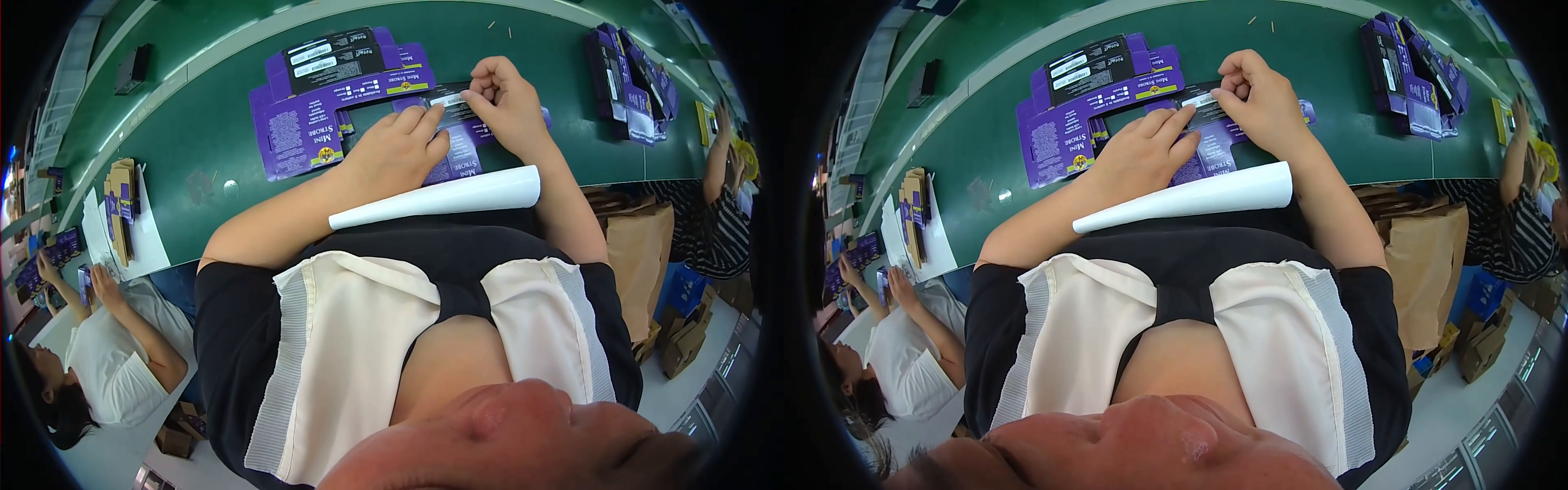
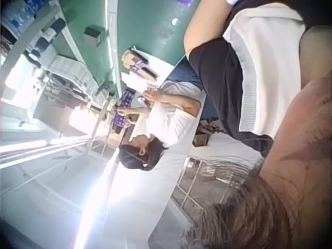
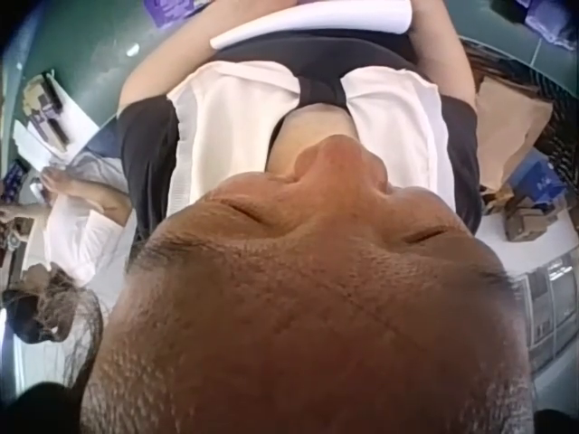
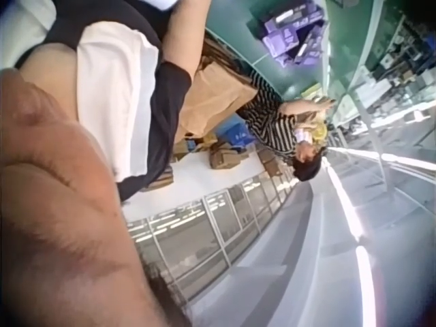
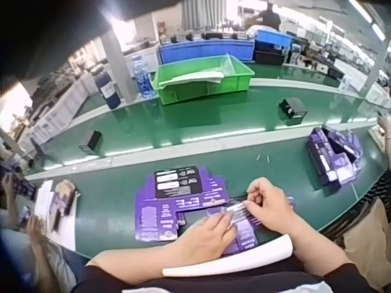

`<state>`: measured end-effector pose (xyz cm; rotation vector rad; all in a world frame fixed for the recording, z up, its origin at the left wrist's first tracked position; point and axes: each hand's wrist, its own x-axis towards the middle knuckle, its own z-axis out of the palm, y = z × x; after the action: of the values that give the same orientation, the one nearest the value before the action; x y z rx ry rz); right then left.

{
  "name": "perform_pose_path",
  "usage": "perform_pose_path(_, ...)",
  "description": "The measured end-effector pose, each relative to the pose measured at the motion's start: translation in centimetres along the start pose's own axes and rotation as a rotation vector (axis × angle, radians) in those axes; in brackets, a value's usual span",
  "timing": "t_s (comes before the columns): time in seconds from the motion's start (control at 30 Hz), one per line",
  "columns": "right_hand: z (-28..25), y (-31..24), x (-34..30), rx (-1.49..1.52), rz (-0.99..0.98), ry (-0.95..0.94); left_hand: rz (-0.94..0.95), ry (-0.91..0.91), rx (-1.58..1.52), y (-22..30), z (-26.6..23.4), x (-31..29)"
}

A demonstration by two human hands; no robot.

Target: Applying labels and organizing product boxes on a factory assembly line.

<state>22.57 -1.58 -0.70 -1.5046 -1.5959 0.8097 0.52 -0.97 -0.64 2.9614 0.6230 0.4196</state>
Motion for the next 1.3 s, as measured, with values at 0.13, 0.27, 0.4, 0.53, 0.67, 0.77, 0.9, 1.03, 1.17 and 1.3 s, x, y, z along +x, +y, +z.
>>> perform_pose_path(0.13, 0.1, 0.3, 0.2, 0.071, 0.058, -0.027, 0.002, -0.018, -0.009, -0.1, -0.1, 0.0)
perform_pose_path(0.27, 0.1, 0.2, 0.3, 0.035, 0.078, -0.027, -0.003, -0.007, -0.013, -0.2, -0.1, 0.0)
perform_pose_path(0.4, 0.2, 0.1, 0.2, -0.073, 0.043, -0.024, -0.001, -0.012, -0.011, -0.2, -0.2, 0.2)
perform_pose_path(0.53, 0.2, 0.2, 0.0, -0.201, -0.009, -0.022, 0.012, -0.007, -0.023, -0.4, -0.4, 0.4)
perform_pose_path(0.67, -0.2, 0.6, -0.1, -0.345, -0.192, -0.033, 0.022, 0.004, -0.025, -0.6, -0.4, 0.4)
perform_pose_path(0.77, -0.9, 1.1, -0.3, -0.486, -0.582, -0.075, 0.015, -0.013, -0.009, -0.6, -0.1, 0.4)
perform_pose_path(0.9, -2.3, 1.8, -1.1, -0.685, -0.535, -0.096, 0.031, 0.101, 0.022, -0.6, 0.3, 0.4)
perform_pose_path(1.03, -4.2, 2.0, -1.3, -0.688, -0.512, -0.142, 0.016, 0.107, 0.030, -0.5, 0.2, 0.2)
perform_pose_path(1.17, -5.8, 1.9, -1.3, -0.618, -0.476, -0.212, 0.004, 0.079, 0.014, -0.3, -0.2, 0.2)
perform_pose_path(1.3, -6.3, 1.6, -0.9, -0.590, -0.445, -0.280, 0.018, 0.088, 0.030, -0.6, -1.6, 0.2)
